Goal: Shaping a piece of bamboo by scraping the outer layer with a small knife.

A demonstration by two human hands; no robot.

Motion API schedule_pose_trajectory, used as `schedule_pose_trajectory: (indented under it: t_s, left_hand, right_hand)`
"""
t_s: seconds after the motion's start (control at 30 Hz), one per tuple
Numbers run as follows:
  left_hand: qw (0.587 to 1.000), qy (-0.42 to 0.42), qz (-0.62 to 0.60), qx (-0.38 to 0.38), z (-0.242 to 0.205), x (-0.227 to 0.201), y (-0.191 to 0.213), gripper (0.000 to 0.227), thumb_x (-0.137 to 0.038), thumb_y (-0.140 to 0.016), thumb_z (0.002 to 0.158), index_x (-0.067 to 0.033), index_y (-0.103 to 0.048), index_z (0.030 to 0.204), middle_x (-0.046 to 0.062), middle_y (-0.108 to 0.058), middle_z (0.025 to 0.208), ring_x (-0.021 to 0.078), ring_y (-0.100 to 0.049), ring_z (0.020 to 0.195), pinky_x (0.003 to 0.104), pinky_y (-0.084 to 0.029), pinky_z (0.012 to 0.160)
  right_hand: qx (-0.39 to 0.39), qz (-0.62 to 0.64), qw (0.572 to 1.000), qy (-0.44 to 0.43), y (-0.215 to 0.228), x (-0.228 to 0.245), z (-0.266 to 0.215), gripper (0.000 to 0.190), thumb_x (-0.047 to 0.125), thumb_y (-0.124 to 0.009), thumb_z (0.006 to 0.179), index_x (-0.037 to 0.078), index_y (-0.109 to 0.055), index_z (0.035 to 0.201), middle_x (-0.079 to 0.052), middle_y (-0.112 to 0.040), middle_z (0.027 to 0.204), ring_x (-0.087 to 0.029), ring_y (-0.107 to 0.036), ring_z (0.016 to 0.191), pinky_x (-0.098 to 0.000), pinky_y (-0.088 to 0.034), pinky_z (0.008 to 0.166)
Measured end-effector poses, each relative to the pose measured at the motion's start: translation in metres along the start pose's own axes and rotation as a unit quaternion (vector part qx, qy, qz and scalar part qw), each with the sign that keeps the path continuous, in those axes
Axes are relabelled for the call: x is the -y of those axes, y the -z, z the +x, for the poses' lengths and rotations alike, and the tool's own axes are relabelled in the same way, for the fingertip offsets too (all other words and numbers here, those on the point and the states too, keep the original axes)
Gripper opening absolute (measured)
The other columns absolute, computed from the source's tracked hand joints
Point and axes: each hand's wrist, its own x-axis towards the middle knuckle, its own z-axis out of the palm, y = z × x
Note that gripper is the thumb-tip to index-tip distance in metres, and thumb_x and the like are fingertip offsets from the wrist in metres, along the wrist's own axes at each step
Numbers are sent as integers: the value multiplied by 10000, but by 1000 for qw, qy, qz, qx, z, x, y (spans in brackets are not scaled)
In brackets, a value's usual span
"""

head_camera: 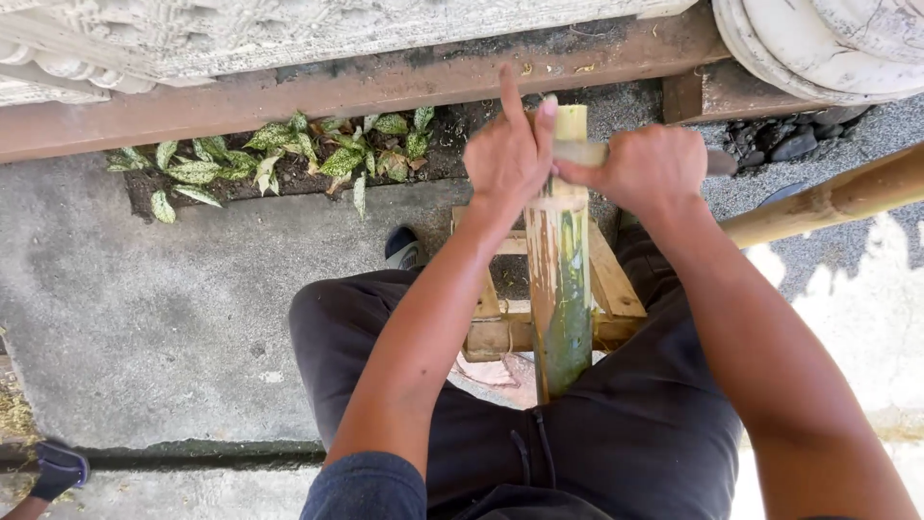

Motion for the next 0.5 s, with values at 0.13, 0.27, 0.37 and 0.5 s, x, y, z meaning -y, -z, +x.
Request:
schedule_pose_trajectory:
  t_s: [0.13, 0.27, 0.37, 0.5]
  left_hand:
    - [995, 43, 72, 62, 51, 0, 12, 859, -619, -212, 1042, 52, -224, 1579, -70, -504, 506, 82, -373, 359, 287, -322, 306]
    - [982, -23, 164, 87, 62, -6, 30, 852, -613, -255, 1051, 61, -219, 1572, -20, -559, 582, 116, -438, 405, 298, -343, 329]
    - [980, -86, 179, 12, 12, -23, 48, 846, -617, -278, 1074, 59, -190, 1575, 121, -608, 740, 143, -491, 420, 266, -374, 291]
    - [976, -70, 203, 29, -35, -21, 32, 925, -655, -293, 1033, 96, -130, 1547, 157, -630, 766, 178, -510, 474, 282, -395, 295]
  right_hand:
    - [59, 13, 997, -43, 13, 0, 41, 974, 995, -413, 809, 97, -722, 588, -46, -602, 524, -170, -605, 487, -350, -439, 460]
    - [-33, 91, 995, -32, -6, 1, 32, 943, 1002, -428, 825, 131, -702, 592, -46, -584, 507, -178, -597, 501, -359, -440, 467]
    - [-8, 151, 988, -32, -17, 2, -11, 848, 940, -508, 796, 137, -686, 589, -49, -586, 471, -192, -604, 430, -383, -445, 443]
    - [-136, 143, 980, 18, -67, -6, -38, 801, 894, -619, 769, 117, -671, 582, -75, -573, 486, -254, -584, 430, -396, -459, 449]
